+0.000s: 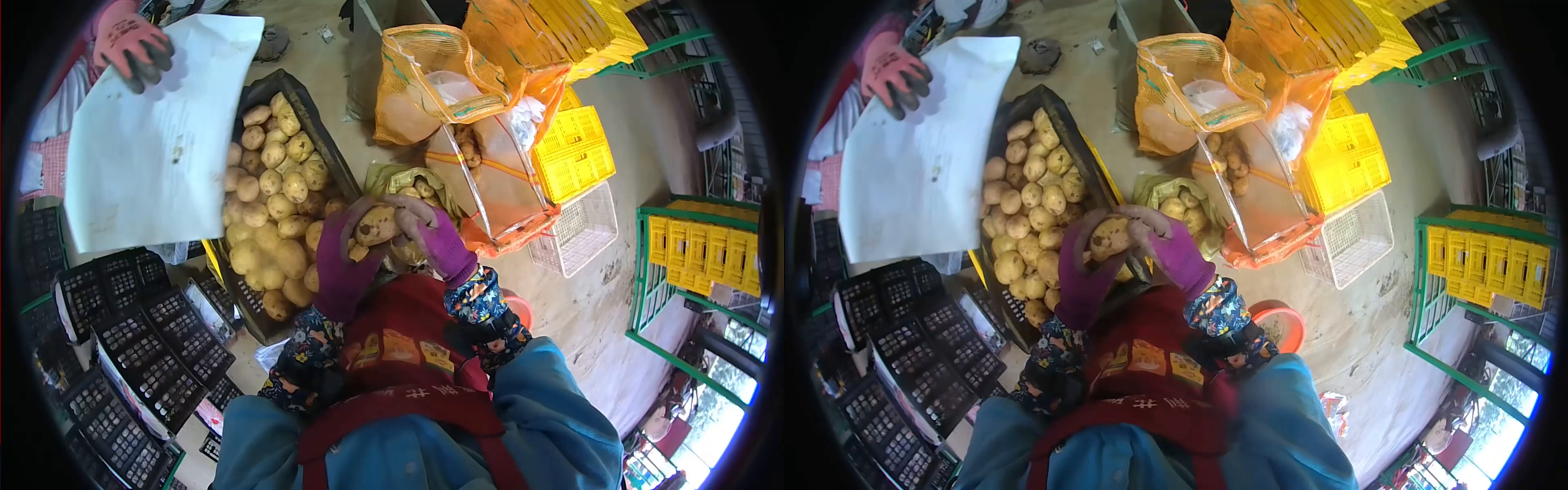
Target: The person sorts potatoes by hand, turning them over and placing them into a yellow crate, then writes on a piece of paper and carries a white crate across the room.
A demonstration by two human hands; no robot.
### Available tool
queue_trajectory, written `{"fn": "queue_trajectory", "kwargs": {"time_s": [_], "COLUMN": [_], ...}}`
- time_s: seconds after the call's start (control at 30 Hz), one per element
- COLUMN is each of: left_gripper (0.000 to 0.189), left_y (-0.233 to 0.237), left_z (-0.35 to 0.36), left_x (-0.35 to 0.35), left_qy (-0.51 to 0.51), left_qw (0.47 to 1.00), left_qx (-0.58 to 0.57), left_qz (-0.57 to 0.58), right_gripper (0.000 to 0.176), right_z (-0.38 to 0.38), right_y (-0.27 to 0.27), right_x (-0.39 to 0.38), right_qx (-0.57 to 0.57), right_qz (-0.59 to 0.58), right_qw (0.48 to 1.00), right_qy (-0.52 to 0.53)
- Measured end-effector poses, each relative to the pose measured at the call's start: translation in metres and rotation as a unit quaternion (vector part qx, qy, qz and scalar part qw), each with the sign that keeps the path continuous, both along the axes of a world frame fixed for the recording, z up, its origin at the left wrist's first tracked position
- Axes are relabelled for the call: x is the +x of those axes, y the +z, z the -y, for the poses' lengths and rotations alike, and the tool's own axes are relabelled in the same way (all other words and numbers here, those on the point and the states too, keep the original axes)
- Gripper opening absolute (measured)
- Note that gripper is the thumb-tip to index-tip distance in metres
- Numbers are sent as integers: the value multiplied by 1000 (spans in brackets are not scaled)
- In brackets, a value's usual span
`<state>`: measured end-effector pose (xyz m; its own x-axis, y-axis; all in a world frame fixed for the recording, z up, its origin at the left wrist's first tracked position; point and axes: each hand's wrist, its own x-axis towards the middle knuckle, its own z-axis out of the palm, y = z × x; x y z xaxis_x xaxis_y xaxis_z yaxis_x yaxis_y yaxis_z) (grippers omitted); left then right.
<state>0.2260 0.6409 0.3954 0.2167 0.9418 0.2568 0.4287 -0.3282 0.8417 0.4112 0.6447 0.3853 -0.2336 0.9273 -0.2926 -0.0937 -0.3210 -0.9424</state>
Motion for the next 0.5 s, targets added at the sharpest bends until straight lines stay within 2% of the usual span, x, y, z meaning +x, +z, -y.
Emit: {"fn": "queue_trajectory", "kwargs": {"time_s": [0.03, 0.1, 0.17, 0.2, 0.27, 0.3, 0.33, 0.4, 0.43, 0.47, 0.5], "left_gripper": [57, 56, 53, 53, 52, 52, 51, 47, 47, 47, 47], "left_y": [2, 5, 5, 1, -14, -21, -28, -44, -62, -80, -96], "left_z": [6, 17, 29, 36, 52, 61, 71, 90, 102, 113, 125], "left_x": [-4, -15, -27, -36, -58, -67, -76, -94, -98, -100, -103], "left_qy": [10, 32, 57, 63, 75, 118, 159, 201, 162, 120, 77], "left_qw": [999, 992, 980, 973, 953, 919, 875, 828, 852, 874, 894], "left_qx": [-29, -77, -118, -157, -235, -306, -374, -464, -440, -416, -390], "left_qz": [35, 95, 148, 155, 174, 219, 265, 241, 232, 221, 209], "right_gripper": [44, 43, 41, 32, 33, 35, 46, 56, 61, 66, 63], "right_z": [-3, 2, 6, 13, 21, 27, 33, 45, 55, 64, 71], "right_y": [5, 0, -15, -28, -54, -63, -60, -38, -33, -35, -39], "right_x": [-6, -20, -31, -42, -52, -56, -65, -83, -92, -104, -113], "right_qx": [-79, -68, -43, -141, -106, -91, -42, 9, 31, 87, 101], "right_qz": [1, 7, 36, -40, -37, -36, -31, 6, 23, 99, 156], "right_qw": [997, 997, 993, 989, 993, 995, 999, 995, 989, 969, 955], "right_qy": [6, 31, 101, 39, 17, 6, -8, 96, 145, 210, 233]}}
